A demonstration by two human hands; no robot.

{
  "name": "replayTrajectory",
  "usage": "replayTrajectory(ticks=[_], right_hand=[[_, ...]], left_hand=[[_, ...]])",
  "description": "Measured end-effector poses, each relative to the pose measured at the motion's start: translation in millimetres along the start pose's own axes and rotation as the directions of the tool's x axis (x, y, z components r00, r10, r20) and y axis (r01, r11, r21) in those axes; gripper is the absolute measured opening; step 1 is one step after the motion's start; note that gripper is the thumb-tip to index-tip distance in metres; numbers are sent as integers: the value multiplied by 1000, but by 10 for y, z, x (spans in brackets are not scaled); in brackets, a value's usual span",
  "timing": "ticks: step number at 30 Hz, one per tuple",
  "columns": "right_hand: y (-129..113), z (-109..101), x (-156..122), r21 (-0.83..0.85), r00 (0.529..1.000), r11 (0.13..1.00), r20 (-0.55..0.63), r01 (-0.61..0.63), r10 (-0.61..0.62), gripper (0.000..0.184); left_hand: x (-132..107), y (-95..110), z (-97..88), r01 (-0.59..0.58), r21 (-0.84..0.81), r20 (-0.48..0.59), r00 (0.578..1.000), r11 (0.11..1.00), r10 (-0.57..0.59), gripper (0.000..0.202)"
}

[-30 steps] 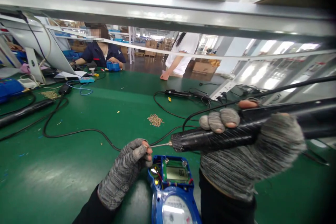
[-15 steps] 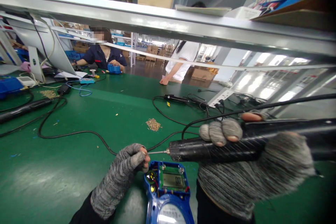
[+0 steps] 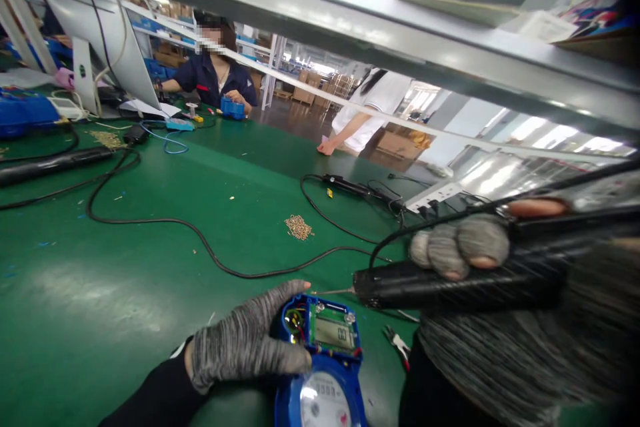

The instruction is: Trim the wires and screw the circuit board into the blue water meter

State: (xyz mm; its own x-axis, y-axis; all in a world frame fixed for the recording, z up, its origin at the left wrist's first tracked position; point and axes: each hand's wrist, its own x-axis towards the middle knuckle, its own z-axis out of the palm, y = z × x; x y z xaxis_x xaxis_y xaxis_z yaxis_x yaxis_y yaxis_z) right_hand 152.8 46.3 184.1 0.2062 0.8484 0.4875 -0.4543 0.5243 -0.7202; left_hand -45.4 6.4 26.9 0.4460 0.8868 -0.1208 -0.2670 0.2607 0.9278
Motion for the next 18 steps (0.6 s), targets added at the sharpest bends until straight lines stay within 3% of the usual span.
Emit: replayTrajectory(ticks=[6,12,18], right_hand=[[146,354,1,-226,992,966,6,-125,129,29],[258,376,32,-251,988,957,10,-146,154,28],[268,435,46,-252,986,958,53,-138,156,18]], left_hand=[[81,-150,123,59,-178,97,994,982,-42,76],[106,-258,80,42,-266,118,993,963,-11,78],[130,-401,34,76,-213,141,989,974,-47,90]])
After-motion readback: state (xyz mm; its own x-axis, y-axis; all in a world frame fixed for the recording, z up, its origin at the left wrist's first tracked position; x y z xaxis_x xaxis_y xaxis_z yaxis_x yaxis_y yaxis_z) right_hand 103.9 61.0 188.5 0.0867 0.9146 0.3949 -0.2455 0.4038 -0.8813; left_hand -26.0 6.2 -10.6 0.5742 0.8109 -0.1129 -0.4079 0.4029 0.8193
